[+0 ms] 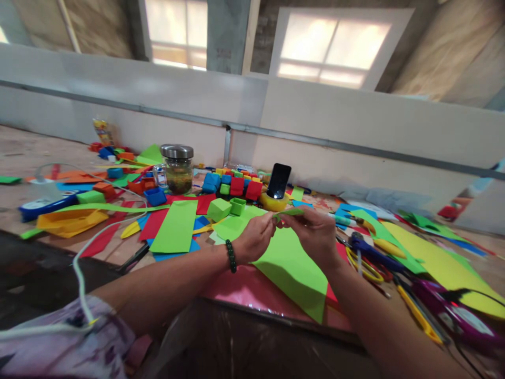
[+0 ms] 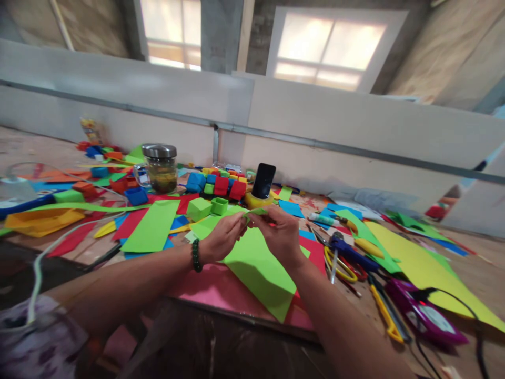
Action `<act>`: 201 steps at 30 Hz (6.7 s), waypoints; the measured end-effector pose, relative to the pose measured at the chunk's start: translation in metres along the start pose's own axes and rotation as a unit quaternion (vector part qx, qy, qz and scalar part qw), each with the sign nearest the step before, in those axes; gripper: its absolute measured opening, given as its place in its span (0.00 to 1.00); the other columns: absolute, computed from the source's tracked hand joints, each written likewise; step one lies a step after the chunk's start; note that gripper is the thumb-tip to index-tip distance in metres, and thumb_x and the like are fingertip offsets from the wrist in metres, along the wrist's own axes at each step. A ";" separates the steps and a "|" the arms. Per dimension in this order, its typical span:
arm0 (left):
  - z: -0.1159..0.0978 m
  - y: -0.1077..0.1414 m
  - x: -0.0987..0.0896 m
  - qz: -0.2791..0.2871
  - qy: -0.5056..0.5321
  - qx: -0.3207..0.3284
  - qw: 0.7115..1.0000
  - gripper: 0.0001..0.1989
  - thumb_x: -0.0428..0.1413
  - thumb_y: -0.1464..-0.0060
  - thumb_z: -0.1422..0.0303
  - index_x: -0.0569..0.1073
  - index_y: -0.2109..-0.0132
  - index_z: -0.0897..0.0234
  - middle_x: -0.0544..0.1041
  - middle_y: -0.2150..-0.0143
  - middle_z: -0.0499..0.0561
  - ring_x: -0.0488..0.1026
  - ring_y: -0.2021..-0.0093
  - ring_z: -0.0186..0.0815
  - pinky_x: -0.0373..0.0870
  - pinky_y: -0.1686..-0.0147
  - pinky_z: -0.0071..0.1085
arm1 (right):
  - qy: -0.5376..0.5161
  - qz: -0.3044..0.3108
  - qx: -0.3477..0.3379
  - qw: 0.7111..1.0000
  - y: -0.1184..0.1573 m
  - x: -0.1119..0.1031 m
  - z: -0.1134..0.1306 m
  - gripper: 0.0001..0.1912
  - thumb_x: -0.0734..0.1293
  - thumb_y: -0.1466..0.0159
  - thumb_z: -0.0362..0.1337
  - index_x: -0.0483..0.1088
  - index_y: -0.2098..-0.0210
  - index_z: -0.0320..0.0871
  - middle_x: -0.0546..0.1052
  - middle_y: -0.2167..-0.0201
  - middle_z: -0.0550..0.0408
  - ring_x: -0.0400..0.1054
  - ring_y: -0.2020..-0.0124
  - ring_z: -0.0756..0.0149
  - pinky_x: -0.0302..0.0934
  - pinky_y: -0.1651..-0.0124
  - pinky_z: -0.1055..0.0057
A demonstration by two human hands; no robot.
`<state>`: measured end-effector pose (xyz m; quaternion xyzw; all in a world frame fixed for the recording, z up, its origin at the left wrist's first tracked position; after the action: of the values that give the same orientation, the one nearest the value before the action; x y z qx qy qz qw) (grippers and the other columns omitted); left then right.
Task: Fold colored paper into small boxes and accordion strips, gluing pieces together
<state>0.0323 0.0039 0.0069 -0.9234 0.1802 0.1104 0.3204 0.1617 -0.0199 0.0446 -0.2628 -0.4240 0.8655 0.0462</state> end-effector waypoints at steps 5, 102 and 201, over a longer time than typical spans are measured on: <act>0.009 0.000 0.000 -0.036 0.025 -0.034 0.998 0.16 0.40 0.37 0.61 0.58 0.72 0.62 0.61 0.77 0.45 0.59 0.76 0.30 0.57 0.74 0.28 | 0.192 0.020 -0.253 0.948 0.010 0.002 0.025 0.11 0.63 0.39 0.29 0.76 0.62 0.44 0.79 0.66 0.49 0.73 0.66 0.64 0.67 0.64 0.70; 0.008 -0.006 -0.010 0.001 -0.005 -0.036 0.999 0.08 0.47 0.41 0.69 0.66 0.68 0.65 0.68 0.76 0.45 0.63 0.75 0.28 0.59 0.73 0.25 | -0.135 0.068 0.203 0.967 -0.002 0.009 -0.031 0.17 0.73 0.46 0.48 0.73 0.69 0.40 0.76 0.80 0.57 0.72 0.80 0.68 0.69 0.76 0.72; 0.017 -0.008 -0.003 0.051 0.292 -0.126 0.947 0.19 0.55 0.46 0.53 0.72 0.62 0.68 0.76 0.66 0.52 0.74 0.64 0.34 0.67 0.60 0.32 | -0.131 0.087 0.191 0.969 -0.003 0.010 -0.025 0.17 0.73 0.47 0.48 0.71 0.76 0.40 0.72 0.81 0.58 0.65 0.82 0.73 0.61 0.78 0.74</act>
<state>0.0317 0.0211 -0.0010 -0.9376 0.2974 -0.1258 0.1292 0.1648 0.0031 0.0300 -0.1694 -0.2283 0.9581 -0.0359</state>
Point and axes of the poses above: each hand's wrist, its own y-axis away from the middle knuckle, its own x-axis out of the palm, z = x × y, the point moved 4 cm from there along -y, towards the middle knuckle
